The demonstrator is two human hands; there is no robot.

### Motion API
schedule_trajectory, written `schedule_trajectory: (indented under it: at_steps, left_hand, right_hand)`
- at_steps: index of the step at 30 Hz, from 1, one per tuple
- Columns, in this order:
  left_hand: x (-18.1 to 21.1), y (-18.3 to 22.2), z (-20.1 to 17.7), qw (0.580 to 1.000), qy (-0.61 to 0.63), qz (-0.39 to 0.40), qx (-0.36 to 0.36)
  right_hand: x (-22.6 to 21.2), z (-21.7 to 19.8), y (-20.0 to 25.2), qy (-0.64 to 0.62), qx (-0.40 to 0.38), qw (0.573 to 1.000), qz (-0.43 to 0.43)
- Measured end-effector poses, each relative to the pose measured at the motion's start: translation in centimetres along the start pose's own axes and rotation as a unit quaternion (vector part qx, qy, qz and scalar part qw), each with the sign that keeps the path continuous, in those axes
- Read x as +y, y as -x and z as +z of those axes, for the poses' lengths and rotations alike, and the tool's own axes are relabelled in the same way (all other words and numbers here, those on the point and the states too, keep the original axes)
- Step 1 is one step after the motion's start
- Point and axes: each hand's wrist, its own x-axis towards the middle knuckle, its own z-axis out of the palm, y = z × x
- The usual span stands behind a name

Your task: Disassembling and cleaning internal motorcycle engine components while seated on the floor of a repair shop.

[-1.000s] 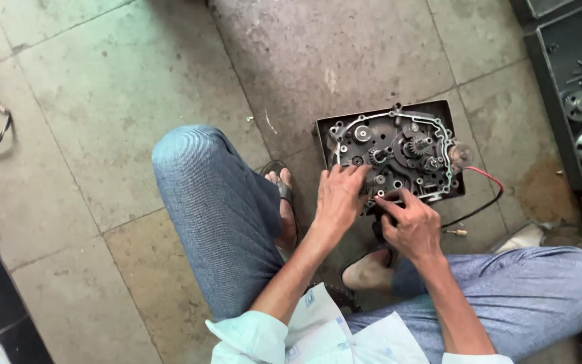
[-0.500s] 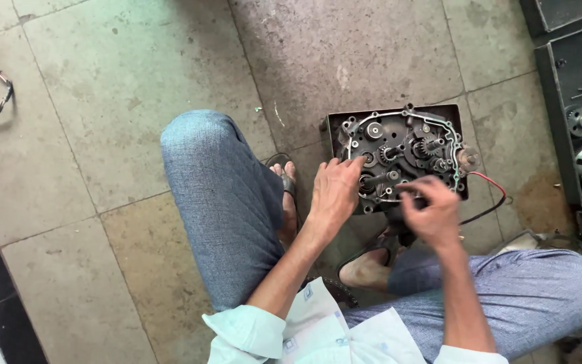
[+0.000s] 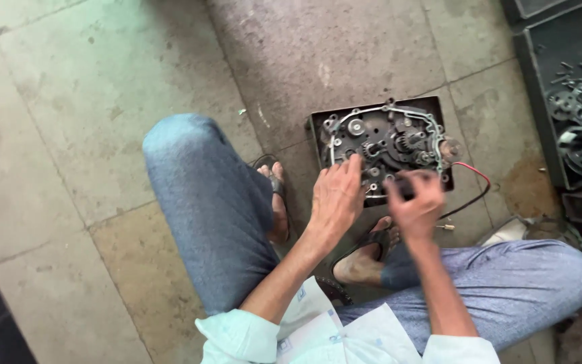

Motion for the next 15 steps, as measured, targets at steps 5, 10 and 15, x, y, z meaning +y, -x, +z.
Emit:
schedule_trajectory:
  at_steps: [5, 10, 15]
  left_hand:
    - [-0.1, 0.1, 0.4, 1.0, -0.011, 0.006, 0.013]
    - [-0.2, -0.6, -0.3, 0.998, -0.053, 0.017, -0.024]
    - [-0.5, -0.3, -0.1, 0.999, -0.045, 0.019, -0.011]
  right_hand:
    - [-0.6, -0.3, 0.2, -0.138, -0.098, 0.985, -0.04]
    - [3.7, -3.7, -1.8, -0.101, -0.265, 0.945, -0.161]
    - [10.4, -7.7, -4.0, 0.173, -0.211, 0.959, -0.08]
